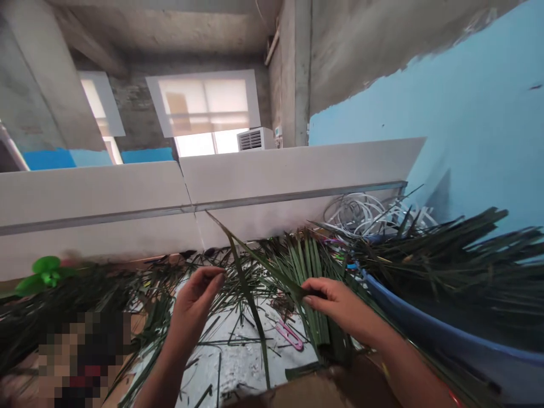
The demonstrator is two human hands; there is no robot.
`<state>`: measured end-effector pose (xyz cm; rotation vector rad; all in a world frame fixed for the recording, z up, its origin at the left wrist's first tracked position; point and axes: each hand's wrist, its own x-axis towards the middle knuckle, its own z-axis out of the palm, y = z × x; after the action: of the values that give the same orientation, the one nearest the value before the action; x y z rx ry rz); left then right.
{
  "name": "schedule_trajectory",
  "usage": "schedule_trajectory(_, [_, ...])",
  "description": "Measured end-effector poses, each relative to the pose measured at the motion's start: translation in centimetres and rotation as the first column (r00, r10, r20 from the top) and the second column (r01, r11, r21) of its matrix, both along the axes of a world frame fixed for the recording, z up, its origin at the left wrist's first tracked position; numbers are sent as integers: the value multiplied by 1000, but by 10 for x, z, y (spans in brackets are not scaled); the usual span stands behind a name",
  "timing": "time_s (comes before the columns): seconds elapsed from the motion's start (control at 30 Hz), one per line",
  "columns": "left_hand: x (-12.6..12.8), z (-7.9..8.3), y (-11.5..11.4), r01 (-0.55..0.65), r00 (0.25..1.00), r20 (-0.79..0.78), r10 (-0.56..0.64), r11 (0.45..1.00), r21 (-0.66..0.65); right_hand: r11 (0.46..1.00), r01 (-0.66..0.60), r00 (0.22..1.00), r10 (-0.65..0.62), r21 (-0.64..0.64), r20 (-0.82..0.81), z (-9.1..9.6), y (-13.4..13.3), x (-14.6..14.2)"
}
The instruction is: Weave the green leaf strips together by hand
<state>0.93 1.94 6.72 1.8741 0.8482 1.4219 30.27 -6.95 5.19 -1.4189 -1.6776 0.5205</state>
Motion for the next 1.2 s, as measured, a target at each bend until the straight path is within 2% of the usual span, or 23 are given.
schedule_trajectory(0.07, [-16,19,-9,-146,988,-21,156,958,248,999,-3,983,-4,37,183,18,-3,4])
schedule_trajectory(0.13, [-29,32,-15,-200,967,-63,247,888,414,993,-25,941,-15,114,337,34,-3,9])
schedule_trajectory(0.23, [-42,40,-15,-241,922,-156,355,840,487,954,-112,848,-54,278,528,58,-2,13])
schedule_trajectory(0.3, [-48,40,-13,-245,897,-228,380,854,459,901,-152,797,-131,405,590,74,-1,13])
schedule_trajectory(0.37, [-54,38,-13,-226,893,-287,346,897,380,836,-168,758,-229,522,611,90,0,9])
schedule_trajectory(0.5, [-66,29,-23,-106,935,-329,129,990,88,692,-182,699,-409,699,587,123,1,-4])
schedule_trajectory(0.6, [-73,24,-39,32,950,-304,-67,992,-119,627,-196,656,-488,754,576,148,3,-20])
schedule_trajectory(0.67, [-75,21,-52,123,961,-221,-169,971,-207,581,-194,656,-522,791,544,164,3,-33])
schedule_trajectory(0.77, [-75,20,-73,256,963,8,-269,909,-330,533,-177,686,-536,828,492,186,2,-57])
schedule_trajectory(0.83, [-72,22,-85,324,945,181,-274,869,-375,492,-149,697,-563,858,444,202,-3,-74])
schedule_trajectory(0.9, [-68,28,-95,360,913,329,-240,855,-373,457,-127,693,-594,881,408,218,-12,-90])
schedule_trajectory(0.93, [-66,32,-100,369,893,391,-221,857,-359,479,-139,680,-590,867,435,226,-19,-97])
schedule_trajectory(1.0, [-59,44,-109,391,853,479,-206,861,-326,460,-113,689,-602,880,403,237,-37,-111])
schedule_trajectory(1.07, [-51,56,-119,419,798,564,-211,867,-268,409,-54,691,-644,911,329,239,-59,-122])
schedule_trajectory(1.1, [-47,61,-125,432,779,587,-221,868,-245,402,-41,692,-649,915,316,234,-71,-126])
schedule_trajectory(1.13, [-42,64,-131,440,764,603,-230,869,-227,350,-22,717,-647,937,258,225,-83,-129])
schedule_trajectory(1.17, [-36,63,-138,451,749,621,-233,865,-218,334,6,755,-620,943,214,212,-95,-131])
schedule_trajectory(1.2, [-31,60,-145,463,742,627,-239,858,-220,360,28,804,-563,932,193,195,-107,-132])
